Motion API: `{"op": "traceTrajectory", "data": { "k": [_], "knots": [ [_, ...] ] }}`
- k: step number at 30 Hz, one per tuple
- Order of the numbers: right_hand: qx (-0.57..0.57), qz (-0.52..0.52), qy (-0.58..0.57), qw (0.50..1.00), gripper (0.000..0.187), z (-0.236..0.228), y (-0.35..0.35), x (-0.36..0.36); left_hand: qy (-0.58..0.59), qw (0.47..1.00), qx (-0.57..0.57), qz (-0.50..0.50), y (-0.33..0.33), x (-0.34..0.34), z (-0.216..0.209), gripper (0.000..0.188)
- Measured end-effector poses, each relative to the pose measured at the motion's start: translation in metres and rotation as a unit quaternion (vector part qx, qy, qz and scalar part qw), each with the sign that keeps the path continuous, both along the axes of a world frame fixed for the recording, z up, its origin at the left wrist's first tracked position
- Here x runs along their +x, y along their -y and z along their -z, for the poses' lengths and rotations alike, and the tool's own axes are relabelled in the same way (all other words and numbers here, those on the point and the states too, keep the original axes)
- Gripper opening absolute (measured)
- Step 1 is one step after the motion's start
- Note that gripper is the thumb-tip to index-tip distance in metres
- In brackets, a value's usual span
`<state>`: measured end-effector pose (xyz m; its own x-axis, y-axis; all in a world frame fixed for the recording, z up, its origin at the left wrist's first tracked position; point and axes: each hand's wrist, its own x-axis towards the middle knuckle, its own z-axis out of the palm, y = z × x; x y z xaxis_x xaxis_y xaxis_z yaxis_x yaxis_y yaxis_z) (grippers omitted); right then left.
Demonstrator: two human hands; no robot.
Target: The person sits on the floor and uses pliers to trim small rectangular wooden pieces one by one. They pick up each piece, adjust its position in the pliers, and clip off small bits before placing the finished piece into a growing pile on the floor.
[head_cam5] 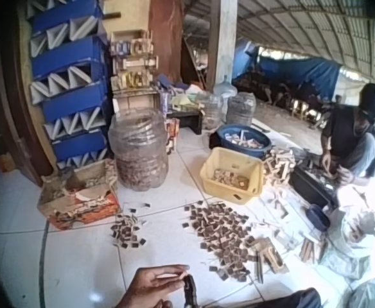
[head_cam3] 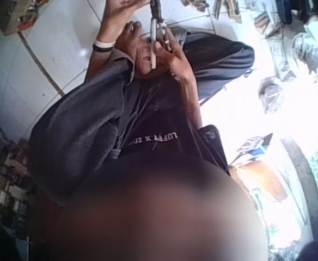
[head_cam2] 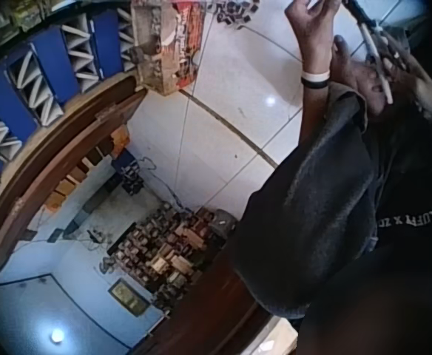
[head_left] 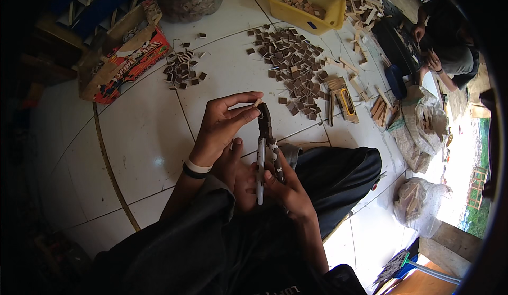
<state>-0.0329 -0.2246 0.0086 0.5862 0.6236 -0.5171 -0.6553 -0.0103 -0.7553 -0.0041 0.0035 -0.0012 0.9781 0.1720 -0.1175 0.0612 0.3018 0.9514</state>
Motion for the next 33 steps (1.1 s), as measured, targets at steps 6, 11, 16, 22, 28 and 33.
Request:
{"op": "traceTrajectory", "data": {
  "k": [6,11,16,22,28,33],
  "knots": [
    [-0.018,-0.002,-0.017,1.0,0.064,-0.001,0.001,-0.002,-0.015,1.0,0.008,0.013,-0.005,0.0,0.001,0.036],
    [-0.072,-0.073,-0.063,0.993,0.058,0.014,0.003,-0.002,-0.02,1.0,0.012,0.02,-0.007,-0.001,-0.002,0.035],
    [-0.075,-0.017,-0.074,0.994,0.055,0.044,-0.01,-0.023,0.003,0.999,0.02,0.049,-0.008,0.0,-0.008,0.034],
    [-0.113,-0.003,0.097,0.989,0.028,0.072,-0.024,-0.026,0.019,0.998,0.013,0.06,-0.009,0.0,-0.008,0.032],
    [-0.21,-0.006,0.274,0.938,0.035,0.068,-0.017,-0.02,0.007,0.999,0.008,0.036,-0.009,-0.002,-0.003,0.032],
    [-0.225,0.026,0.214,0.95,0.042,0.081,-0.014,-0.012,0.013,0.999,0.03,0.001,-0.012,-0.002,0.007,0.034]
  ]
}}
